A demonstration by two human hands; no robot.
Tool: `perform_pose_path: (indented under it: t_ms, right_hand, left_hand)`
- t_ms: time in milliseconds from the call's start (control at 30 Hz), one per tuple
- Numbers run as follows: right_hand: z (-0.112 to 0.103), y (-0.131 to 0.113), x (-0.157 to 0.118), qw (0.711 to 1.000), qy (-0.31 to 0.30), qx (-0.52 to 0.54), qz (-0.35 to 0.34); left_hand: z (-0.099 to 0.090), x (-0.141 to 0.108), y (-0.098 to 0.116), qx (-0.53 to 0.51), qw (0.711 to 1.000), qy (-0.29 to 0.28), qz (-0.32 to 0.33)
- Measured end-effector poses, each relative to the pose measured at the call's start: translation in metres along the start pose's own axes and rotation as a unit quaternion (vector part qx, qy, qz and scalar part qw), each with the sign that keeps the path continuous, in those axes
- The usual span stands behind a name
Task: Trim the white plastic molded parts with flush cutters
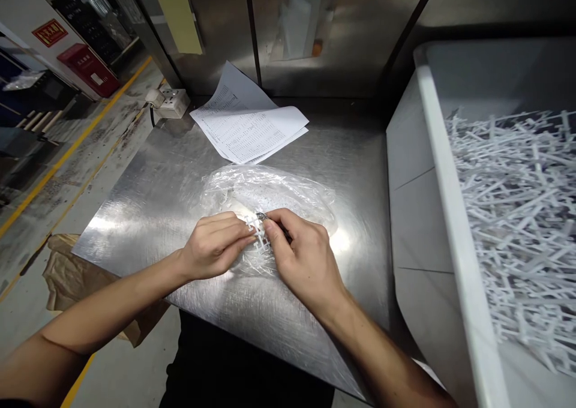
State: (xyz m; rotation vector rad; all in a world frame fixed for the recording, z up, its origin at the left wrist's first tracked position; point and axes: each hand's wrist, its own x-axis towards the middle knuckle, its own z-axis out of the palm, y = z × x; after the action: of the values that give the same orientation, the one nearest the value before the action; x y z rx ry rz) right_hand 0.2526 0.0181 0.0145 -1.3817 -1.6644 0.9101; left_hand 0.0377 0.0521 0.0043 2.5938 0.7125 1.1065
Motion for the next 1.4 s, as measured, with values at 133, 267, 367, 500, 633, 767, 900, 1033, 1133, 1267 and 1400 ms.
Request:
perform_pose_path:
  t_ms: [133,267,367,500,633,767,900,1033,1133,1267,1400]
  right_hand:
    - [-0.005,-0.002,0.002,0.996,0.028,-0.056,-0.066]
    - [-0.008,-0.006,0.000,0.984,0.050,-0.068,-0.154]
    - [-0.007,-0.009,-0.002,0.980,0.030,-0.054,-0.187]
    - [-0.004,-0.011,-0.003,0.980,0.021,-0.052,-0.191]
    - [-0.004,-0.010,-0.004,0.980,0.019,-0.054,-0.189]
    - [-0.004,-0.009,-0.005,0.980,0.015,-0.050,-0.189]
    - [-0.004,-0.010,-0.004,0.980,0.012,-0.057,-0.189]
    - [-0.003,-0.013,-0.004,0.977,0.009,-0.067,-0.200]
    - [-0.002,-0.014,-0.006,0.976,0.012,-0.076,-0.205]
    - [-0.001,-0.014,-0.008,0.976,0.015,-0.089,-0.198]
    - [-0.002,-0.016,-0.007,0.984,0.016,-0.085,-0.154]
  left_hand:
    - [-0.001,-0.001,-0.001,-0.003,1.000,-0.006,-0.020]
    - [-0.002,-0.003,-0.002,0.003,1.000,-0.007,-0.018]
    - [-0.001,-0.003,-0.002,0.011,1.000,-0.007,-0.007]
    - [-0.001,-0.003,-0.002,0.028,1.000,-0.009,0.001]
    - [-0.001,-0.003,-0.001,0.042,0.999,-0.014,0.009]
    - [-0.002,-0.001,0.001,0.055,0.998,-0.021,0.011]
    - [-0.003,-0.001,0.002,0.068,0.997,-0.025,0.013]
    - [-0.003,-0.001,0.002,0.082,0.996,-0.029,0.014]
    - [-0.003,-0.001,0.003,0.106,0.994,-0.036,0.017]
    - [-0.002,-0.001,0.004,0.139,0.989,-0.035,0.027]
    - [-0.001,0.000,0.007,0.156,0.986,-0.029,0.040]
